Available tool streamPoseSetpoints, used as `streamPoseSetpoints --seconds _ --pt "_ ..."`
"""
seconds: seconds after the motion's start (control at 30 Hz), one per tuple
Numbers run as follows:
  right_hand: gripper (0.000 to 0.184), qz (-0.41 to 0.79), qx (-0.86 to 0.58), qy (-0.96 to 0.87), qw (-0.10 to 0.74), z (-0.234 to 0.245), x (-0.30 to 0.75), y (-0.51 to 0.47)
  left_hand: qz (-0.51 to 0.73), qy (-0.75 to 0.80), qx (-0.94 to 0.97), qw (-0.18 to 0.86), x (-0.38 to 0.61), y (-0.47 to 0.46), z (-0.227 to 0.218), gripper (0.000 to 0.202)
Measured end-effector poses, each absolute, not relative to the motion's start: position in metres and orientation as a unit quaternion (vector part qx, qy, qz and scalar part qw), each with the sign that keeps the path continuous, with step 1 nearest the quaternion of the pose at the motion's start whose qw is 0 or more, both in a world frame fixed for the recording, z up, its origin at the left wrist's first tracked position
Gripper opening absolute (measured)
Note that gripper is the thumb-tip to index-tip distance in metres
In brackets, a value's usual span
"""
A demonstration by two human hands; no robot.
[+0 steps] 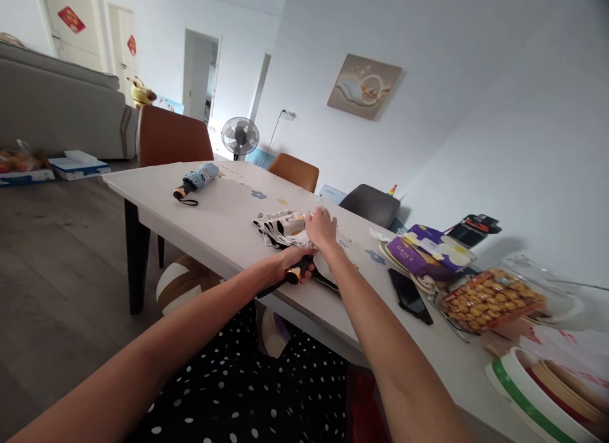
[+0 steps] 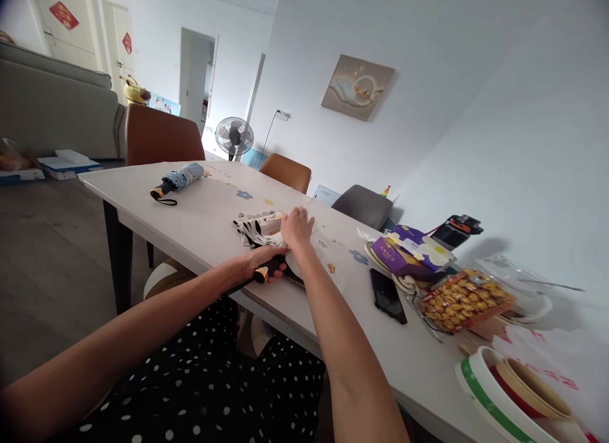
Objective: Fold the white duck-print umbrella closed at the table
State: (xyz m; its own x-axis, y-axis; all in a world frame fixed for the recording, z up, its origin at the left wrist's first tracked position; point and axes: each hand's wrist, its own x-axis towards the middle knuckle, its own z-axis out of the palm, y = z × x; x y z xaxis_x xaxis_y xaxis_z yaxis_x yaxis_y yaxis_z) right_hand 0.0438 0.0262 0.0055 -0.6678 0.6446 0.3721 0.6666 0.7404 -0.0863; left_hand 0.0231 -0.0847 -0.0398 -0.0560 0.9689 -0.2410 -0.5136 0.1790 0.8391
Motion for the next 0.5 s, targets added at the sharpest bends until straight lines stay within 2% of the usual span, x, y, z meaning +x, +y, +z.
streamPoseSetpoints --seconds 0.07,0.13,0.33,0.43,0.5 --pt "0.04 -0.023 -0.382 -0.92 0.089 0.004 0.046 0.029 0.58 0.44 0.263 0.633 0.024 -0.085 -0.04 0.017" --pt "0.037 -0.016 -0.373 -0.927 0.031 0.002 0.047 0.031 0.58 0.447 0.264 0.628 0.025 -0.086 -0.039 0.017" --pt "0.032 0.034 -0.279 -0.959 0.038 -0.003 0.04 0.042 0.584 0.466 0.272 0.606 0.026 -0.087 -0.04 0.015" --pt "0.041 0.099 -0.268 -0.956 0.068 -0.005 0.034 0.049 0.584 0.455 0.258 0.621 0.025 -0.086 -0.041 0.015" --pt "0.043 0.18 -0.235 -0.948 0.117 -0.007 0.031 0.052 0.59 0.443 0.249 0.627 0.024 -0.086 -0.042 0.014"
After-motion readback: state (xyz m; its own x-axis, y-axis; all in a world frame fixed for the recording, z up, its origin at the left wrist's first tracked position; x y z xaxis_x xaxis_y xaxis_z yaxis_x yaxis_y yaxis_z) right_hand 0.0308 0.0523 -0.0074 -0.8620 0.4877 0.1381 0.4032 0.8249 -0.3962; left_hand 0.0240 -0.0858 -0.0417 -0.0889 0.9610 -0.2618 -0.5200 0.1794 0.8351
